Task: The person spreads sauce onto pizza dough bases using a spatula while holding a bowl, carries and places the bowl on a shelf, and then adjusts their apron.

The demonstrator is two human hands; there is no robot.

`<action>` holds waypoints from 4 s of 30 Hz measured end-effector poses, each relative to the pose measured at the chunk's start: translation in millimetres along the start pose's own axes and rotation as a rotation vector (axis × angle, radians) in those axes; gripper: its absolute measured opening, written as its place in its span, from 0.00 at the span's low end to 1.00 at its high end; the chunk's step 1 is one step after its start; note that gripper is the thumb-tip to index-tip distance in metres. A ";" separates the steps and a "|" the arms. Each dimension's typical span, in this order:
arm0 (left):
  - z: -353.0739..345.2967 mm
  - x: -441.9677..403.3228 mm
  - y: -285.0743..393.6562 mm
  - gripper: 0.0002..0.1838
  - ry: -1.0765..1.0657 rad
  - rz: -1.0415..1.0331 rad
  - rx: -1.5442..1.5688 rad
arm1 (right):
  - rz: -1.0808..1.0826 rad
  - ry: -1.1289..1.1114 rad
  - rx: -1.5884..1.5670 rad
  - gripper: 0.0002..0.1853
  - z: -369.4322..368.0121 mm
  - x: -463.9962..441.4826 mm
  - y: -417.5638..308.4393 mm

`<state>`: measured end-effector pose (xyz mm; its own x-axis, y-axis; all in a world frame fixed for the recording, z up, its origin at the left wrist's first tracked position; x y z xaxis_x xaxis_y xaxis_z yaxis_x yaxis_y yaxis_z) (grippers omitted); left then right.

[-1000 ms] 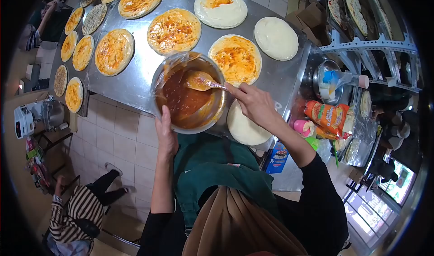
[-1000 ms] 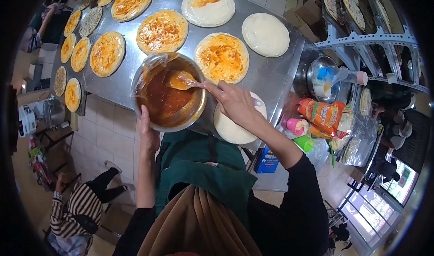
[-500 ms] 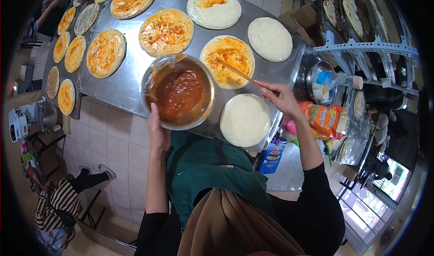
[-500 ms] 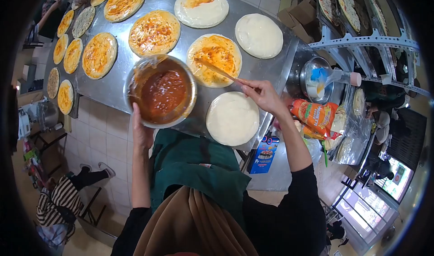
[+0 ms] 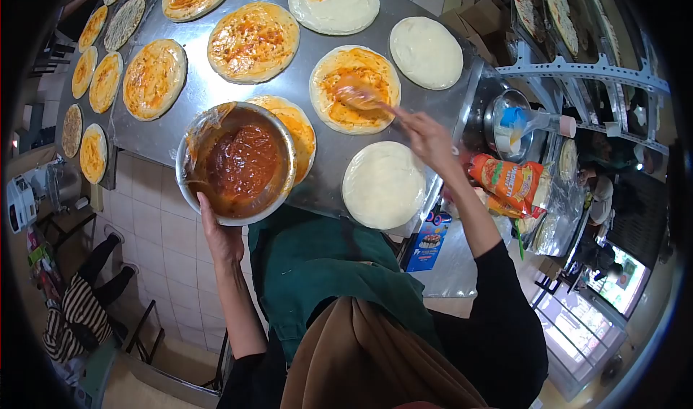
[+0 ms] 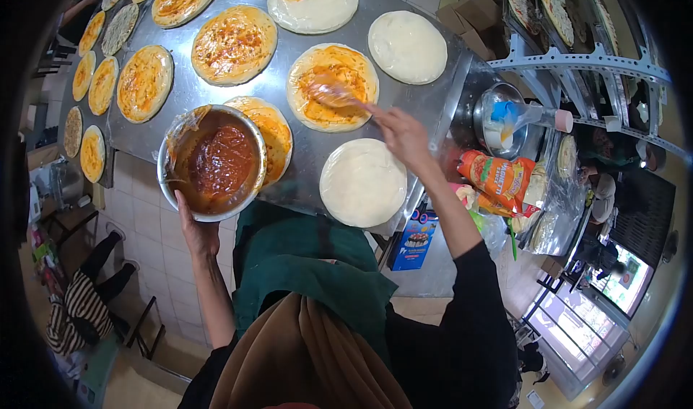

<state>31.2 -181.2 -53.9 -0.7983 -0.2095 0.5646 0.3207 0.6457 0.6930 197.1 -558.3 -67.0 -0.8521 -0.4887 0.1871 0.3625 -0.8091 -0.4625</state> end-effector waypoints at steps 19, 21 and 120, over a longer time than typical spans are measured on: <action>3.2 12.6 4.3 0.38 0.001 -0.041 0.054 | 0.047 -0.182 0.167 0.23 16.6 -16.6 -14.3; 3.7 12.3 3.2 0.38 0.021 -0.044 0.041 | 0.007 -0.131 0.119 0.23 25.8 -19.3 -14.8; -29.6 21.5 4.4 0.38 -0.060 -0.060 0.019 | -0.027 0.008 0.418 0.34 48.1 67.8 83.5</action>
<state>30.5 -204.7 -25.4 -0.8449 -0.2047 0.4943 0.2622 0.6468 0.7161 187.8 -674.8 -51.3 -0.8658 -0.4640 0.1873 0.4604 -0.8853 -0.0651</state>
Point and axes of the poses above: each hand's wrist, its own x-axis away from the middle knuckle, its own z-axis out of the back of the hand, y = z × x, the point moved 4 cm from there along -x, towards the middle knuckle, and after that the axes turned 12 degrees about -y, right-handed, at the moved point
